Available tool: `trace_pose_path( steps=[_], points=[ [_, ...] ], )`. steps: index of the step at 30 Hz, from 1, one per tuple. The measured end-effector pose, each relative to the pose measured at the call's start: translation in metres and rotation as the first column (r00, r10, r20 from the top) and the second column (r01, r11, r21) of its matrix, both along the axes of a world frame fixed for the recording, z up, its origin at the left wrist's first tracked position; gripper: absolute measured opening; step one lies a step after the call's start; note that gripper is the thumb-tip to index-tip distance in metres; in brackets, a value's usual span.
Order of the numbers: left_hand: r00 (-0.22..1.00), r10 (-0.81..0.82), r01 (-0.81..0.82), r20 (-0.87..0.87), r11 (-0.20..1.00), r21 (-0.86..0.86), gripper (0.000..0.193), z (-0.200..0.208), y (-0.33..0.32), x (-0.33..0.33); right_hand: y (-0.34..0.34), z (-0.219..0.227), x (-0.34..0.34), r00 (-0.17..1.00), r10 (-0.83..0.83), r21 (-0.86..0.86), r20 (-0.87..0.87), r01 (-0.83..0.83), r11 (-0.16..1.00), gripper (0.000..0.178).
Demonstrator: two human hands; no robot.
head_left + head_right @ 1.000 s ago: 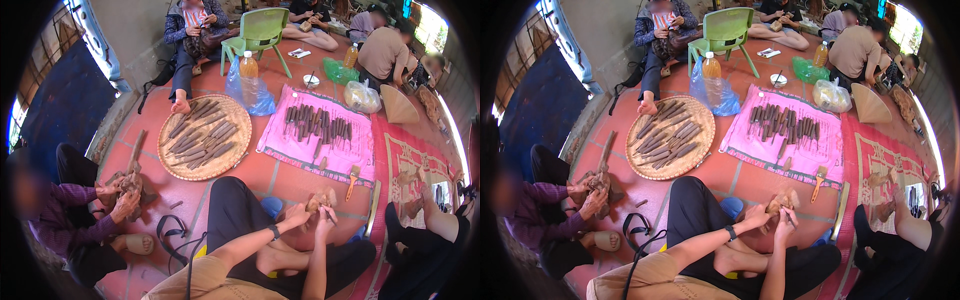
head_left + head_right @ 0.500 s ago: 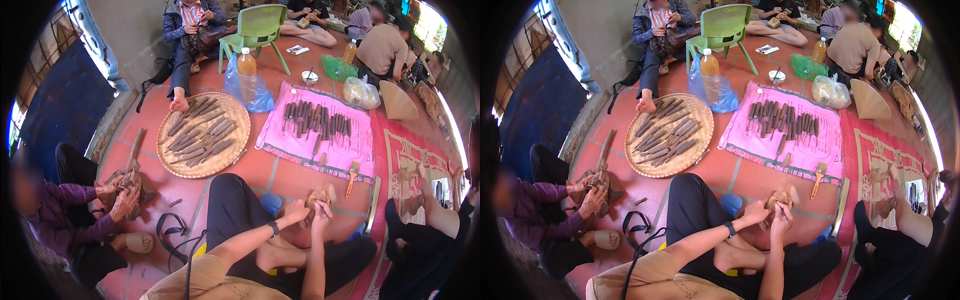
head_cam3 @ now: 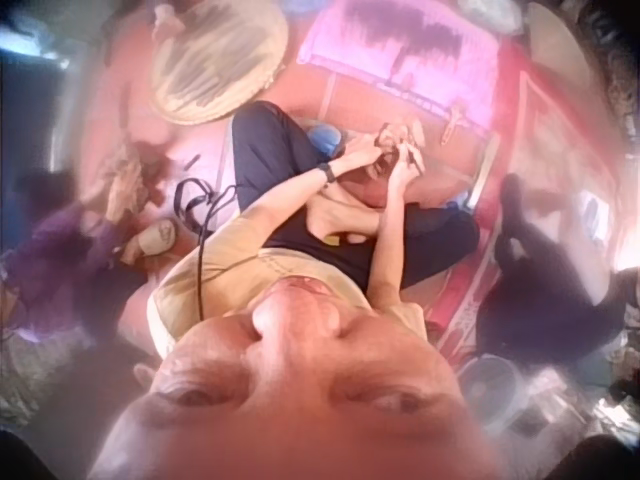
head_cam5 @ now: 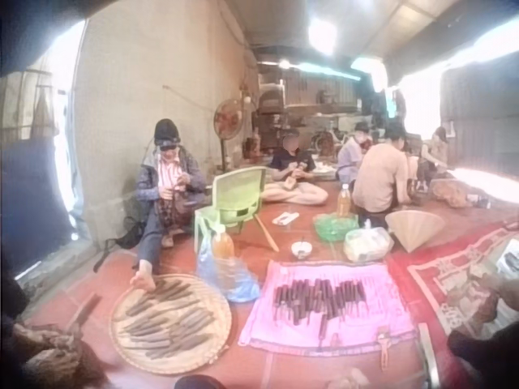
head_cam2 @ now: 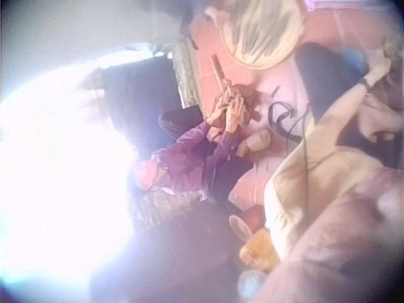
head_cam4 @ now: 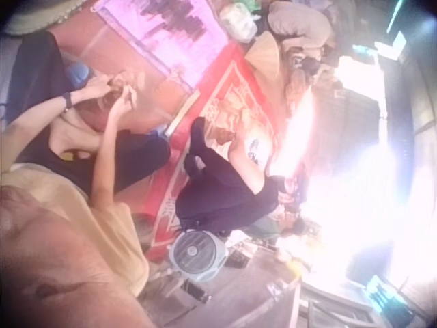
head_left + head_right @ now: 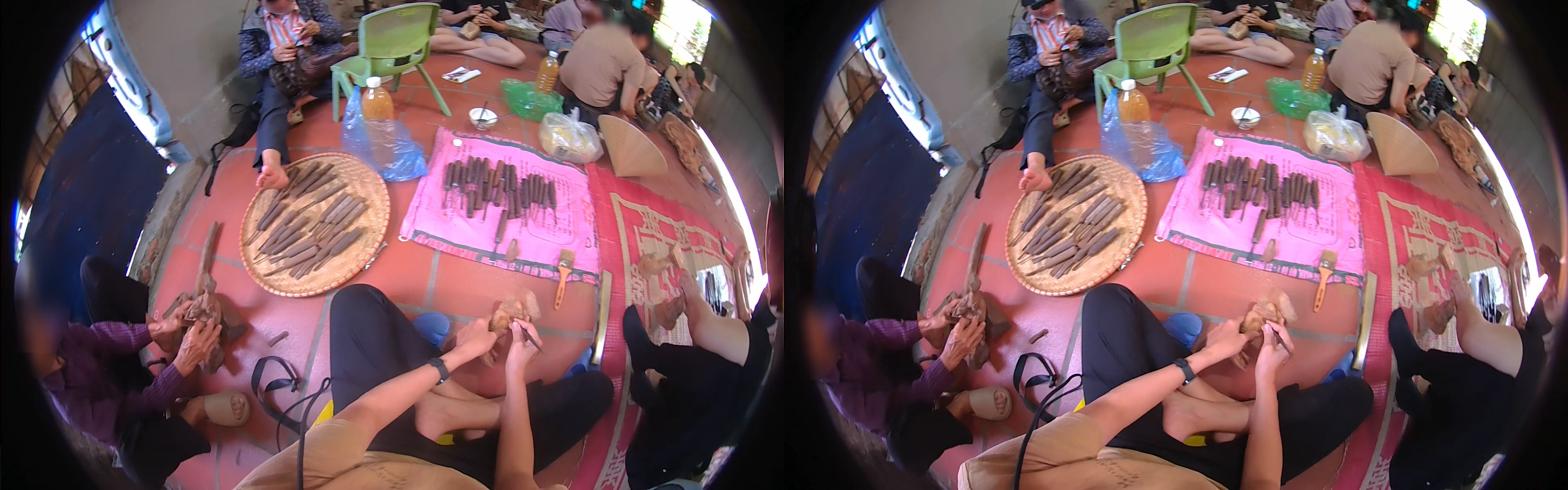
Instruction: The person sits on the floor and uses a small knife to carve a piece of wood held in their left hand. They rotate the wood and make precise cuts to shape it while other people work nearby.
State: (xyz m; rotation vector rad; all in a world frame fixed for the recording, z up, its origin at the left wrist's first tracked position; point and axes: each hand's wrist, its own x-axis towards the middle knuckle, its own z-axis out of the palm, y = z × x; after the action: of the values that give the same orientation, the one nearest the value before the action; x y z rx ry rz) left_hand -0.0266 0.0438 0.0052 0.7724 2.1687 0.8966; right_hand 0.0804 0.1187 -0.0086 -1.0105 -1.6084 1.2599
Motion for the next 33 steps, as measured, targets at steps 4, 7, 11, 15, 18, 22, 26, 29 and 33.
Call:
trace_pose_path(
  steps=[4, 7, 11, 15, 18, 22, 26, 29, 33],
  points=[
    [0.999, -0.043, 0.043, 0.007, 0.997, -0.070, 0.051, 0.001, 0.006, -0.001, -0.003, 0.009, -0.003, 0.996, 0.025, 0.079, -0.089, -0.018, 0.997, 0.006],
    [0.999, -0.013, 0.014, 0.034, 0.999, -0.033, 0.042, 0.004, 0.006, -0.002, -0.008, -0.001, -0.008, 0.997, -0.009, 0.192, 0.074, -0.005, 0.981, 0.006],
    [0.997, -0.034, 0.033, 0.064, 0.999, 0.010, 0.043, 0.008, 0.005, -0.001, 0.002, 0.013, 0.001, 0.998, -0.057, -0.069, -0.040, 0.054, 0.996, 0.007],
    [0.999, -0.029, 0.029, 0.013, 0.999, -0.020, 0.049, -0.001, 0.006, 0.000, -0.002, 0.025, 0.001, 1.000, -0.015, 0.014, 0.025, 0.014, 1.000, 0.009],
    [0.999, -0.015, 0.014, -0.040, 1.000, -0.016, 0.051, -0.013, 0.009, 0.000, -0.005, 0.014, -0.002, 0.996, 0.039, 0.116, 0.081, -0.048, 0.992, 0.009],
    [0.999, -0.047, 0.049, 0.026, 0.997, -0.057, 0.049, 0.006, 0.005, -0.002, 0.000, 0.010, -0.001, 0.996, -0.045, -0.051, -0.080, 0.041, 0.998, 0.008],
    [0.999, -0.054, 0.054, 0.003, 0.995, -0.078, 0.047, 0.003, 0.005, -0.001, -0.004, 0.011, -0.002, 0.999, -0.011, 0.018, 0.040, 0.010, 1.000, 0.009],
    [0.998, -0.037, 0.039, 0.042, 0.998, -0.054, 0.043, 0.000, 0.008, -0.001, -0.003, 0.002, -0.001, 0.999, -0.015, 0.154, 0.049, 0.008, 0.988, 0.009],
    [0.999, -0.028, 0.028, 0.022, 0.999, -0.038, 0.043, 0.007, 0.001, -0.001, 0.003, 0.009, 0.003, 0.999, -0.028, -0.145, -0.019, 0.025, 0.989, 0.008]
  ],
)
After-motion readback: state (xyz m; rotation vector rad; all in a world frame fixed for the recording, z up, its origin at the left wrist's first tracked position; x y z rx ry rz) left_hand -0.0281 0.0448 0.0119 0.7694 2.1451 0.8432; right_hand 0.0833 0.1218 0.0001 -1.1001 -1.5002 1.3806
